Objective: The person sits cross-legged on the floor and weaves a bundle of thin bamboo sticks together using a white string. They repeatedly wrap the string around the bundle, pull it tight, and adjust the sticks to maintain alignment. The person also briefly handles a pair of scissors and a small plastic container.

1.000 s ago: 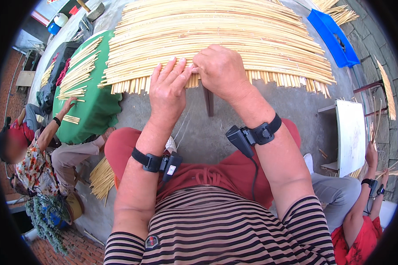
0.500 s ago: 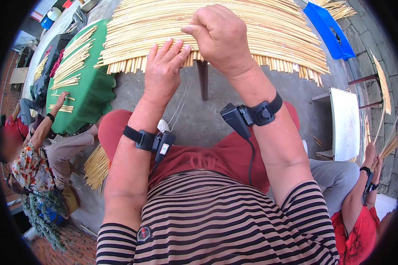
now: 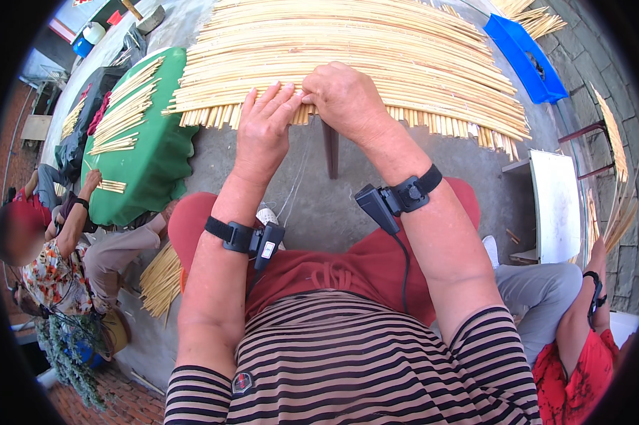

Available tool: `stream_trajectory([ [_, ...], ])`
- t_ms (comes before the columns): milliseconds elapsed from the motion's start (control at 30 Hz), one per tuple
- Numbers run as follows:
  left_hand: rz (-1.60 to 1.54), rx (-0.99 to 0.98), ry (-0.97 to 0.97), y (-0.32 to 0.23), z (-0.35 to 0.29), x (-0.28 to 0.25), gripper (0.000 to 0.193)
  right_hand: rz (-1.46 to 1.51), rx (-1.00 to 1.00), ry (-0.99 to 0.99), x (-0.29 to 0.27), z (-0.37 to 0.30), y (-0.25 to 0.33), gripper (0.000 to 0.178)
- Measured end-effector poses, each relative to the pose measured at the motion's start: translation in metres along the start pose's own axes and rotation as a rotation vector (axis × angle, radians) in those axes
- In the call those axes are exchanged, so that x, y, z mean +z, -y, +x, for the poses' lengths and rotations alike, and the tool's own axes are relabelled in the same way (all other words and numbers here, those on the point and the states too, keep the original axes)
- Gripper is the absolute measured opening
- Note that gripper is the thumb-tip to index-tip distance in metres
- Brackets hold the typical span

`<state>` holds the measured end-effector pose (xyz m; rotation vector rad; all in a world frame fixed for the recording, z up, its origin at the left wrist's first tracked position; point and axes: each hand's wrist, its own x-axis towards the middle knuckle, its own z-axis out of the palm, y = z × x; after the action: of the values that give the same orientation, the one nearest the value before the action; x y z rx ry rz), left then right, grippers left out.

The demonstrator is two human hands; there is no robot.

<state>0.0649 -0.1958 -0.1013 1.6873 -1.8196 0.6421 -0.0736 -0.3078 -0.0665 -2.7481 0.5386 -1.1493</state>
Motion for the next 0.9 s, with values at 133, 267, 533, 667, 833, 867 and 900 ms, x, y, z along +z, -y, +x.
stream_trajectory([
  [133, 0.002, -0.013, -0.023, 0.0, -0.004, 0.003, 0.036, -0.005, -0.068, -0.027, 0.004, 0.0, 0.0, 0.01],
  [267, 0.001, -0.028, -0.049, 0.003, -0.005, 0.008, 0.043, -0.055, -0.144, -0.056, 0.012, 0.005, -0.006, 0.009],
  [533, 0.052, 0.032, 0.035, 0.008, -0.01, 0.006, 0.047, 0.475, 0.084, -0.615, -0.078, 0.056, 0.016, 0.01],
  [667, 0.006, -0.016, -0.088, -0.012, 0.002, -0.038, 0.047, 0.529, 0.509, -0.405, -0.065, 0.039, -0.02, 0.004],
  [833, -0.687, -0.846, 0.006, 0.001, -0.062, -0.051, 0.035, 0.392, 0.519, -0.096, -0.03, 0.012, -0.039, 0.011],
  [867, -0.737, -0.956, 0.135, 0.002, -0.069, -0.049, 0.034, 0.338, 0.516, -0.05, -0.023, 0.007, -0.042, 0.015],
  [900, -0.689, -0.955, 0.258, -0.01, -0.067, -0.051, 0.041, 0.283, 0.507, 0.028, -0.019, 0.003, -0.05, 0.02],
])
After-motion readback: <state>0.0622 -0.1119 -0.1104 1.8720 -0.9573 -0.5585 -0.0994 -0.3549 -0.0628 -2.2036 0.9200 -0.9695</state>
